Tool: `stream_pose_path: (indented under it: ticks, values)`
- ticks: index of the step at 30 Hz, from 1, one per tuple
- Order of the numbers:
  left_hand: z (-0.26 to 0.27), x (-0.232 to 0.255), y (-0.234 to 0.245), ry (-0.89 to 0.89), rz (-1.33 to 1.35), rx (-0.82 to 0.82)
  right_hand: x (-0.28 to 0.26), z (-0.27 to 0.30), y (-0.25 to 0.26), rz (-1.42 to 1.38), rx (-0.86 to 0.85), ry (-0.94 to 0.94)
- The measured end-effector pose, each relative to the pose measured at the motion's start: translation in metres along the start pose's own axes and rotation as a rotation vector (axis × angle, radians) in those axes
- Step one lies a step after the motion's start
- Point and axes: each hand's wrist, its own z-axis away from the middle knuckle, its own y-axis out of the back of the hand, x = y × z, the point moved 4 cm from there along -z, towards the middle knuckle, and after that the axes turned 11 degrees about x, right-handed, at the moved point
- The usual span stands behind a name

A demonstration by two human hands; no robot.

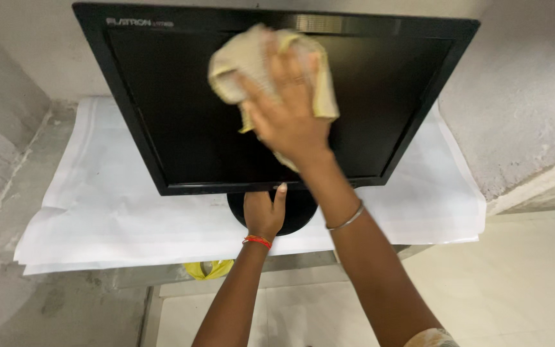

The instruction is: The person wipes the front screen and the back panel of a black computer monitor using a beige cloth. The monitor is placed on a white sheet on a table. The person rotates the monitor to clean different sides.

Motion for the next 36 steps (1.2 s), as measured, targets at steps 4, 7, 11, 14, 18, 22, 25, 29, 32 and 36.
stream_pose_path:
  ticks: [4,7,11,14,18,22,25,29,32,36]
  values:
    - [0.001,0.0,0.001,0.054,-0.011,-0.007,0.048,0.015,0.018,0.178,0.043,-0.043]
    - [0.0,0.0,0.0,0.049,-0.029,-0.024,0.084,0.027,0.032,0.299,0.076,-0.17]
    - [0.001,-0.004,-0.001,0.04,-0.039,-0.036,0.11,0.052,0.051,0.315,0.137,-0.346]
    - [0.002,-0.005,-0.003,0.059,-0.033,-0.04,0.109,0.075,0.06,0.27,0.139,-0.413]
    - [0.001,-0.001,0.001,0.01,0.006,-0.002,0.104,0.113,0.06,0.294,0.129,-0.439]
    - [0.001,0.001,0.003,0.051,0.046,-0.009,0.094,0.159,0.055,0.346,0.078,-0.37]
    - [0.001,0.0,0.001,0.051,0.007,-0.034,0.091,0.187,0.053,0.328,0.055,-0.351]
    - [0.001,0.002,0.001,0.054,0.022,-0.058,0.079,0.22,0.053,0.32,0.01,-0.293]
    - [-0.001,0.008,0.0,0.059,-0.031,-0.075,0.061,0.239,0.055,0.275,-0.061,-0.289]
    - [0.0,0.01,0.003,0.085,0.004,-0.064,0.048,0.244,0.064,0.222,-0.186,-0.273]
